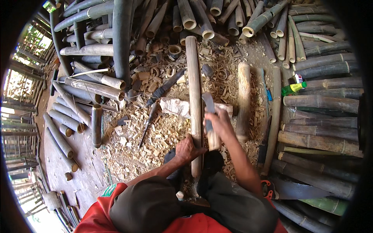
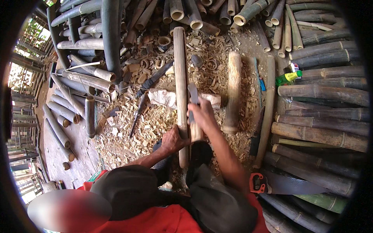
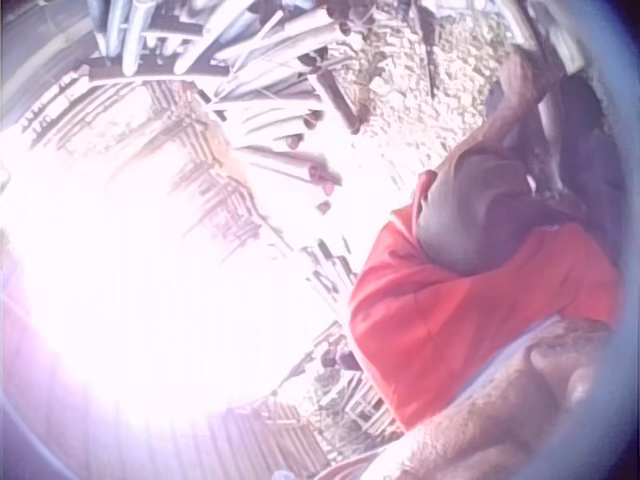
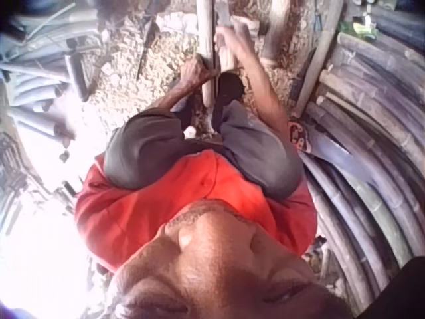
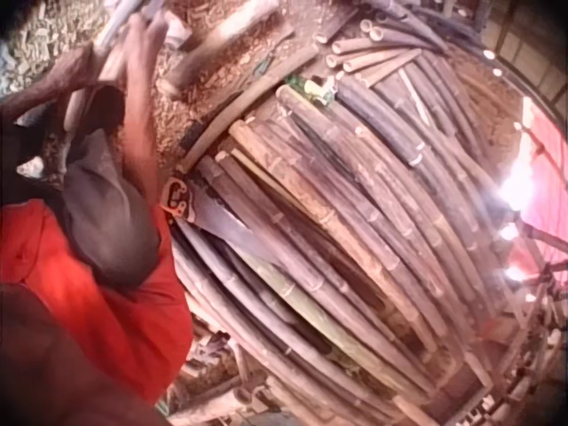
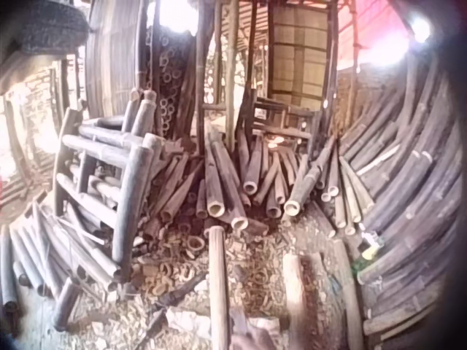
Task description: The person carves bamboo poles using a hand tool and fits the pieces together to construct a furniture frame.
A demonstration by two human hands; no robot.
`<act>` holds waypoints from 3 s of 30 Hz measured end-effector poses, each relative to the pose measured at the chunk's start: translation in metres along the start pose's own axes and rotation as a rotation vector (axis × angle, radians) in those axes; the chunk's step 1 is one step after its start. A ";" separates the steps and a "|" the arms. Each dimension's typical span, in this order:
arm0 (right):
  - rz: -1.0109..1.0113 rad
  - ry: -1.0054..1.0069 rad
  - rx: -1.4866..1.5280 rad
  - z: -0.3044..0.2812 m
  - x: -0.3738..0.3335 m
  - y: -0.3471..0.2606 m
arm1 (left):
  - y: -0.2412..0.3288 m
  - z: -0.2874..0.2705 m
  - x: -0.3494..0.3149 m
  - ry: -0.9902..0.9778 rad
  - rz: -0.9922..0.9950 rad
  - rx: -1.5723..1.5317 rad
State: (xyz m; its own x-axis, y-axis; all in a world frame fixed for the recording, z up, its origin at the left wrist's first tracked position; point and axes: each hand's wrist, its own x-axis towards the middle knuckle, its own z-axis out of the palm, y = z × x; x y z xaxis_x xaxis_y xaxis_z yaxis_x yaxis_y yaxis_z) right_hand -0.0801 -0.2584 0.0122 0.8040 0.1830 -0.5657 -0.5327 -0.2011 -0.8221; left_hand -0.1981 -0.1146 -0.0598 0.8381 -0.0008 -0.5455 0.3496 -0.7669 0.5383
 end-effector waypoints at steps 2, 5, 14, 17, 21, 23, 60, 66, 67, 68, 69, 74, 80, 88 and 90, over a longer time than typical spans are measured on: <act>-0.011 -0.039 -0.063 -0.003 0.037 -0.032 | -0.002 -0.003 0.001 0.011 0.010 0.019; -0.092 -0.010 -0.040 0.000 0.080 -0.068 | -0.004 -0.002 0.001 -0.014 -0.004 0.005; -0.152 -0.018 0.052 -0.021 0.183 -0.168 | -0.009 -0.003 0.003 -0.049 0.006 -0.042; -0.191 -0.023 0.010 -0.024 0.183 -0.158 | -0.018 -0.017 0.005 -0.151 0.065 -0.081; -0.174 -0.050 -0.011 -0.038 0.167 -0.141 | -0.029 -0.006 0.007 -0.094 0.066 -0.088; -0.171 -0.063 -0.033 -0.039 0.159 -0.133 | -0.026 -0.002 0.002 -0.053 0.054 -0.097; -0.177 -0.139 -0.167 -0.012 -0.095 0.058 | -0.047 -0.003 0.029 -0.085 0.165 -0.734; -0.214 -0.102 -0.386 -0.016 -0.101 0.083 | -0.027 -0.020 0.021 -0.109 0.114 -0.535; -0.208 -0.112 -0.417 -0.014 -0.099 0.079 | -0.030 -0.019 0.020 -0.105 0.106 -0.528; -0.264 -0.103 -0.458 -0.012 -0.097 0.079 | -0.033 -0.015 0.023 -0.106 0.117 -0.531; -0.321 -0.094 -0.500 -0.010 -0.094 0.079 | -0.037 -0.012 0.025 -0.107 0.128 -0.535; -0.316 -0.077 -0.486 -0.004 -0.083 0.074 | -0.033 -0.017 0.024 -0.079 0.158 -0.491; -0.353 0.055 -0.471 0.011 -0.045 0.060 | -0.031 -0.015 0.019 -0.085 0.095 -0.450; -0.383 0.051 -0.607 0.005 0.049 -0.027 | -0.034 -0.013 0.019 -0.063 0.106 -0.421; -0.292 0.017 -0.564 0.008 0.070 -0.053 | -0.039 -0.011 0.019 -0.049 0.122 -0.407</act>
State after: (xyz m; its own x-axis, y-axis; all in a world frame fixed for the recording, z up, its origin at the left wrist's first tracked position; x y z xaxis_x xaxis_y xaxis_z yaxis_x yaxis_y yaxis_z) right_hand 0.0024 -0.2269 0.0159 0.9018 0.2921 -0.3184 -0.0738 -0.6219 -0.7796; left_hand -0.1910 -0.0780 -0.0846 0.8660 -0.1144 -0.4867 0.3939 -0.4432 0.8052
